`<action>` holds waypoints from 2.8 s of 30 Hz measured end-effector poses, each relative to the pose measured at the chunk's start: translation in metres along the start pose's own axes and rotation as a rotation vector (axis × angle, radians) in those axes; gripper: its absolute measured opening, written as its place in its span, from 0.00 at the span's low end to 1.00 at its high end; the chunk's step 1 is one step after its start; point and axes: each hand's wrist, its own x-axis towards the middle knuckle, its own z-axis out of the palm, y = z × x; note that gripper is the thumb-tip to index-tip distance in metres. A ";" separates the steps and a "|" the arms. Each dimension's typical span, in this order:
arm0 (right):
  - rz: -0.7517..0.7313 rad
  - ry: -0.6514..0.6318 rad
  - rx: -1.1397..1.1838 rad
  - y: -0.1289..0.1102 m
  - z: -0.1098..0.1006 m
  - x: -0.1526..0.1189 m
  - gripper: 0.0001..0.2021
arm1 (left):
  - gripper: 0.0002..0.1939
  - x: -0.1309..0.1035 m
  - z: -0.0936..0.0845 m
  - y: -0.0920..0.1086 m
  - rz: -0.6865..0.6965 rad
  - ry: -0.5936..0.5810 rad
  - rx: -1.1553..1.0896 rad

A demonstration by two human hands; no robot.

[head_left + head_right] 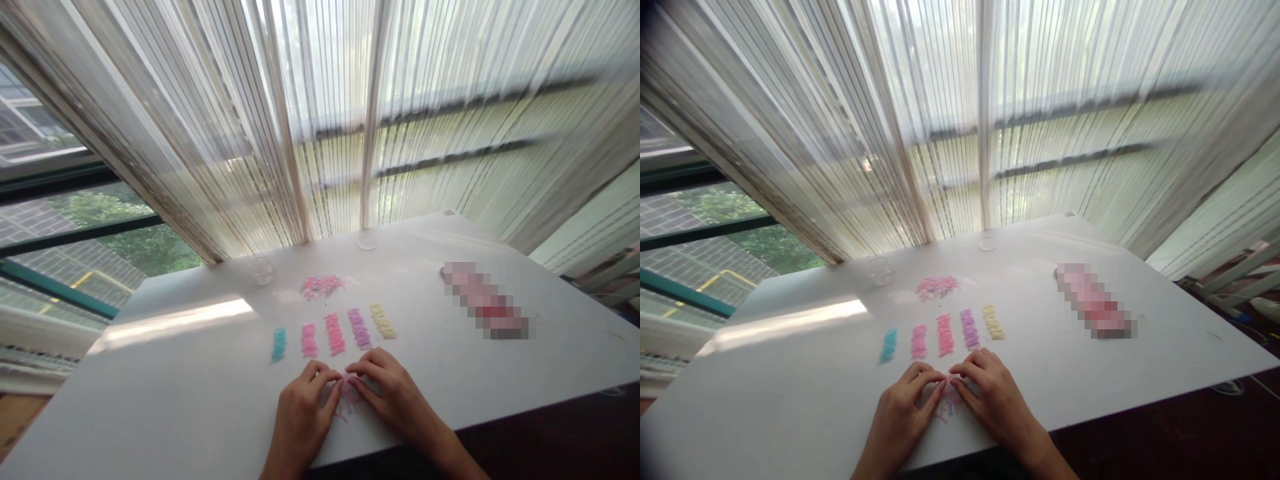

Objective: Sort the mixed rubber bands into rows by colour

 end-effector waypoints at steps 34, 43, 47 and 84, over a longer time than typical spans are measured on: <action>0.056 0.062 0.185 -0.006 -0.004 -0.002 0.06 | 0.05 -0.004 0.001 0.002 0.062 0.111 -0.121; 0.035 0.094 0.161 -0.007 -0.006 -0.002 0.06 | 0.06 -0.002 0.001 0.003 0.053 0.148 -0.142; 0.036 0.097 0.172 -0.007 -0.007 -0.002 0.06 | 0.05 -0.001 0.001 0.003 0.060 0.159 -0.162; 0.178 0.168 -0.053 0.016 -0.041 0.013 0.09 | 0.07 -0.008 0.003 -0.006 -0.036 0.172 -0.196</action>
